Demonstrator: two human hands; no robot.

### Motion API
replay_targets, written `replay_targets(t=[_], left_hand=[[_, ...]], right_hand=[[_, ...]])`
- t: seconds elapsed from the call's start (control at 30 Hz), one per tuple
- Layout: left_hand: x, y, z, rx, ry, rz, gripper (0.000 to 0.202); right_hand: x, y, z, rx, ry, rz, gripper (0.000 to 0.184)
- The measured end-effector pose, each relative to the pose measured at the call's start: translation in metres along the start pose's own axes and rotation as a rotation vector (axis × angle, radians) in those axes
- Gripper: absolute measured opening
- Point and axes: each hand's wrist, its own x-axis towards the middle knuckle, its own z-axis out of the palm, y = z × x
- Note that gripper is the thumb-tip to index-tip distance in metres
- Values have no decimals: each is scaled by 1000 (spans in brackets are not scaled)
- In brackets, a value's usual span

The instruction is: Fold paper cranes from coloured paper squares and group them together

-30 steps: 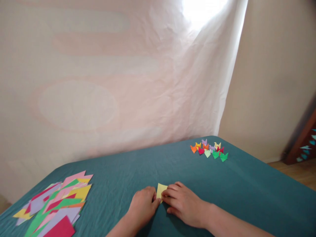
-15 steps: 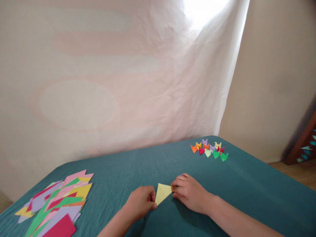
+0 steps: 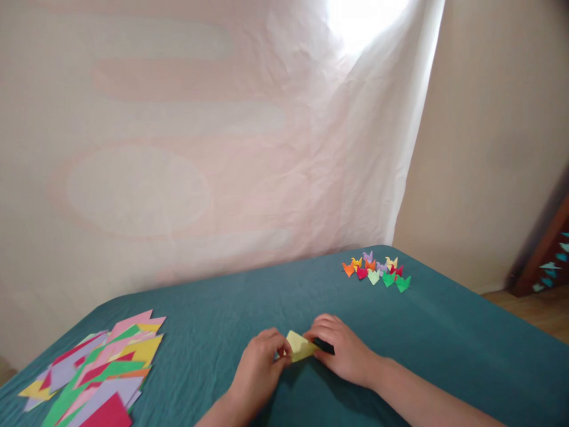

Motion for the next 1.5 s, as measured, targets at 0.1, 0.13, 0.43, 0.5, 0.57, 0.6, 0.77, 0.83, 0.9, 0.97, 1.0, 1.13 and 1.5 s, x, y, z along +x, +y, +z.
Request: replay_targets(t=[0.1, 0.13, 0.43, 0.5, 0.57, 0.6, 0.77, 0.83, 0.9, 0.97, 1.0, 1.13, 1.5], left_hand=[[-1, 2, 1, 130, 30, 185, 22], [-1, 0, 1, 164, 25, 226, 24], [-9, -1, -2, 225, -79, 191, 29], [-10, 3, 0, 247, -84, 183, 22], [-9, 4, 4, 274, -89, 174, 13], [-8, 3, 6, 278, -80, 167, 13], [-6, -6, 14, 178, 68, 205, 19], [-7, -6, 13, 104, 145, 246, 19], [-6, -5, 11, 10, 224, 208, 18], [-4, -6, 11, -104, 264, 83, 18], [-2, -8, 11, -170, 260, 14, 18], [7, -19, 18, -566, 102, -223, 19], [3, 14, -4, -1568, -109, -318, 34]], right_hand=[[1, -11, -5, -69, -42, -90, 34], [1, -15, -6, -96, -61, -116, 36], [1, -19, -8, -145, -199, -127, 33], [0, -16, -7, -138, -194, -110, 33], [-1, -14, -5, -141, -171, -94, 33], [-1, -14, -3, -144, -155, -90, 33], [0, -9, 6, -159, -45, -121, 18], [1, -7, 8, -174, 29, -126, 13], [2, -6, 9, -185, 97, -95, 19], [3, -5, 8, -165, 139, -51, 22], [3, -5, 7, -136, 149, -35, 22], [3, -3, 6, 75, 150, 12, 20], [9, -14, 2, 293, 230, 55, 17]])
